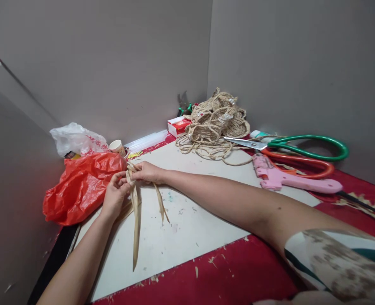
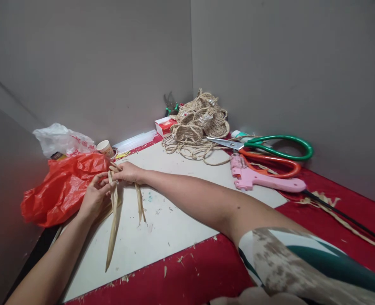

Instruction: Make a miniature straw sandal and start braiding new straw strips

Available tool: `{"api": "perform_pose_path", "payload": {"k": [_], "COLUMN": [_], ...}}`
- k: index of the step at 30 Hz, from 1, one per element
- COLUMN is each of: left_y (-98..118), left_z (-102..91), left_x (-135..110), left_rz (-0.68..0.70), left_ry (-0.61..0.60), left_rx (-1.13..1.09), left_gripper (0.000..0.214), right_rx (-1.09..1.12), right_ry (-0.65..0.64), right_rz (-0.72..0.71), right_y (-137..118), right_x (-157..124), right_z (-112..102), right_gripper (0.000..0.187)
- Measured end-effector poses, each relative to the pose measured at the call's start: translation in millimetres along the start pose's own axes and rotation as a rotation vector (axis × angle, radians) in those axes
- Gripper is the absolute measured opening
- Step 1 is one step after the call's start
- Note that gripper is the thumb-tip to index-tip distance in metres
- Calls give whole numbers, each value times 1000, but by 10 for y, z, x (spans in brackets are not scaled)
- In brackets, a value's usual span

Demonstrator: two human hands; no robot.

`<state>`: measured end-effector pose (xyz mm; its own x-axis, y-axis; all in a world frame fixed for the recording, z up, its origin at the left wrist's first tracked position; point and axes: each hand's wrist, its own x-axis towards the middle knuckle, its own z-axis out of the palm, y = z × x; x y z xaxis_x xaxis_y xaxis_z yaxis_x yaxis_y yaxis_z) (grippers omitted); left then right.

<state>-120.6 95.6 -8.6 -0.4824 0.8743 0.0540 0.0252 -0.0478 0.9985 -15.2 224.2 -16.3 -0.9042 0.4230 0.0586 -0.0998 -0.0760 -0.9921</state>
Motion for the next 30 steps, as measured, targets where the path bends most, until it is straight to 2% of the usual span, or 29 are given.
{"api": "perform_pose_path", "payload": {"k": [10,15,20,26,30], "left_y": [38,40,1,-20,-12], "left_z": [-20,-3,8,-25,-34], "left_x": [41,27,19,28,44], "left_rz": [-58,-27,72,-3,-75], "left_ry": [113,97,6,102,80], "left_rx": [-110,-38,76,4,-128], "left_gripper": [49,48,49,46,42], "right_rx": [12,-7,-7,-33,-32], "right_ry": [46,42,-3,0,0], "right_rz": [40,13,11,14,20], "right_y": [-66,-45,12,22,5], "right_x": [-43,-39,-9,11,-10], "right_z": [13,8,-16,-18,-4], "right_gripper": [14,16,17,20,24]}}
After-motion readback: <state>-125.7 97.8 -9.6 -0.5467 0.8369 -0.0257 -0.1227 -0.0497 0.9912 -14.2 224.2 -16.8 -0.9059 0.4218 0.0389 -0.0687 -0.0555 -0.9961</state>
